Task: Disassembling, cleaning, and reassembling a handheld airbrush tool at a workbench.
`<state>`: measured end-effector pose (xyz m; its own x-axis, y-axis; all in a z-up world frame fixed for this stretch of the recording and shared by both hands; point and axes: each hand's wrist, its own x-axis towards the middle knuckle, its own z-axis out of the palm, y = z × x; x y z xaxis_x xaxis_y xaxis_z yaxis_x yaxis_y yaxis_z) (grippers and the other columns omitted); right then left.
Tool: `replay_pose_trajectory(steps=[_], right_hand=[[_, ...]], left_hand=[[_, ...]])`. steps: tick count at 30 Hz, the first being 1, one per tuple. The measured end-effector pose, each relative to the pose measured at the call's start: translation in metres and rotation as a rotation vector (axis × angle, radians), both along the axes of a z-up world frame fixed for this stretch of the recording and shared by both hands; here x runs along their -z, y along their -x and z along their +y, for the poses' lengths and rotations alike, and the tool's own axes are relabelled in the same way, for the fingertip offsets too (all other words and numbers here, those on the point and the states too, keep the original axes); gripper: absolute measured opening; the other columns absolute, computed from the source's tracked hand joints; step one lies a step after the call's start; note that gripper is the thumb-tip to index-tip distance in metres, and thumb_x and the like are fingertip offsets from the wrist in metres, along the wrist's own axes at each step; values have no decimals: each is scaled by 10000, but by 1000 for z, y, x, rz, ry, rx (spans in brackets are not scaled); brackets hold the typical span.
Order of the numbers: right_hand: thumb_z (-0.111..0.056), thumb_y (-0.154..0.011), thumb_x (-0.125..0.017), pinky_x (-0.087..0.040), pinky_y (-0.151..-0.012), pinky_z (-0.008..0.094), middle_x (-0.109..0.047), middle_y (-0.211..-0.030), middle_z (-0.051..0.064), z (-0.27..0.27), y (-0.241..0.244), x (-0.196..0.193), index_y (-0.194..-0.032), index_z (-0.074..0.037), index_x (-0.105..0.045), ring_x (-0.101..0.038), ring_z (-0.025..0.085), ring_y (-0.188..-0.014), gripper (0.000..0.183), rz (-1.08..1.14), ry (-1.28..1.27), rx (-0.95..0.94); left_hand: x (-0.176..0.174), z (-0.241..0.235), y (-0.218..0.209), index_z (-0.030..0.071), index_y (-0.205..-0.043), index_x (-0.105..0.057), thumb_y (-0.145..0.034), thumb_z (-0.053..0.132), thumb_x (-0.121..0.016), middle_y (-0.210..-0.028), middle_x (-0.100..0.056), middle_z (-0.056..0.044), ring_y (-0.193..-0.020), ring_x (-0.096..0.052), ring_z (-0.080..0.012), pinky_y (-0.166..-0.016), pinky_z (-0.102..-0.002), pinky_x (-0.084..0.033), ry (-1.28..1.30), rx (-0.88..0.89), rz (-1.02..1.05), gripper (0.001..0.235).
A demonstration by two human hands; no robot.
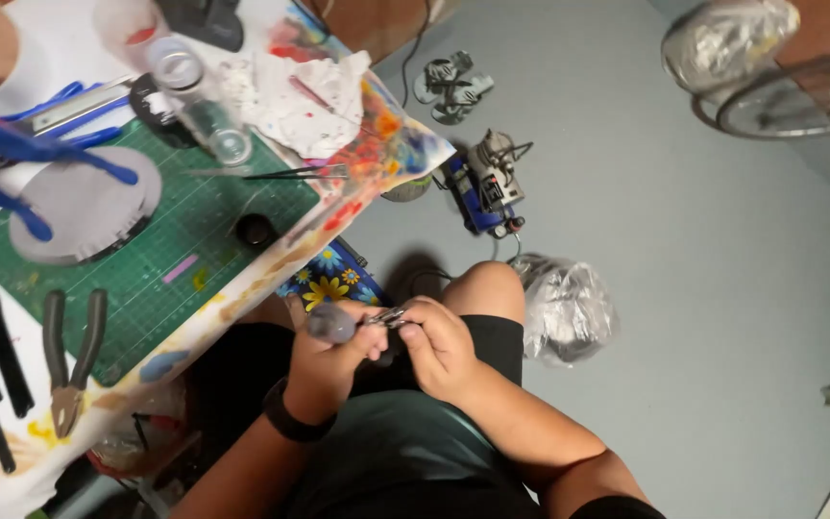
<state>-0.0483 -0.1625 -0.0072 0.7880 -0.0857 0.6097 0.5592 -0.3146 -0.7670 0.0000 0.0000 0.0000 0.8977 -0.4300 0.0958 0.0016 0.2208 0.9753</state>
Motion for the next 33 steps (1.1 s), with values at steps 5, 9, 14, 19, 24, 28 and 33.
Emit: replay_pose_trajectory(steps=[5, 9, 14, 19, 24, 28, 33], right_hand=[[-256, -1090, -505, -503, -689, 345, -619, -889, 85, 8, 8, 13, -1078, -31, -535, -607, 219, -740, 228, 104, 23, -13], [-292, -1127, -399, -518, -713, 387, -595, -894, 121, 12, 3, 6, -1062, -1, -588, -618, 293, -759, 353, 72, 44, -74], [-227, -1074, -550, -518, -703, 353, -625, -916, 77, 14, 6, 28, -1126, -41, -563, -613, 223, -750, 194, 191, -29, -111], [-106, -1058, -551, -549, -781, 375, -641, -925, 94, 17, 6, 19, -1073, -41, -651, -648, 264, -828, 120, 243, -54, -151], [-261, -1125, -409, -503, -801, 408, -611, -946, 112, 14, 6, 22, -1049, -69, -601, -629, 311, -864, 281, 217, -39, -219], [-368, -1112, -454, -518, -821, 400, -637, -991, 110, 10, 6, 26, -1142, -82, -596, -655, 307, -910, 321, 177, -61, -217], [-239, -1132, -394, -518, -825, 418, -605, -943, 152, 4, 10, 19, -1080, -4, -604, -615, 336, -862, 320, 72, -101, -217]], left_hand=[[-13, 10, 2, 59, -696, -670, -818, 89, -630, -571, -630, -16, -610, -616, -142, -835, -316, -519, -221, -93, -128, 132], [7, 13, 7, -23, -877, -682, -809, 8, -654, -637, -643, -105, -544, -583, -146, -538, -273, -498, 32, -123, 26, 80], [23, 24, 10, -20, -921, -713, -795, 7, -652, -744, -691, -112, -644, -634, -151, -583, -267, -519, -212, -179, -28, 143], [33, 38, 9, 5, -919, -724, -871, 37, -626, -929, -731, -123, -910, -704, -219, -857, -327, -549, -479, -172, -305, 114], [39, 54, 1, 49, -762, -630, -831, 49, -686, -985, -676, -163, -952, -658, -327, -871, -417, -500, -861, -79, -924, 89], [41, 45, 14, -27, -900, -662, -851, -47, -623, -919, -674, -132, -863, -652, -182, -808, -286, -513, -514, -240, -134, 66], [42, 48, 17, -59, -1045, -632, -946, 164, -651, -931, -673, -166, -835, -648, -188, -814, -298, -533, -259, -188, -43, 244]])
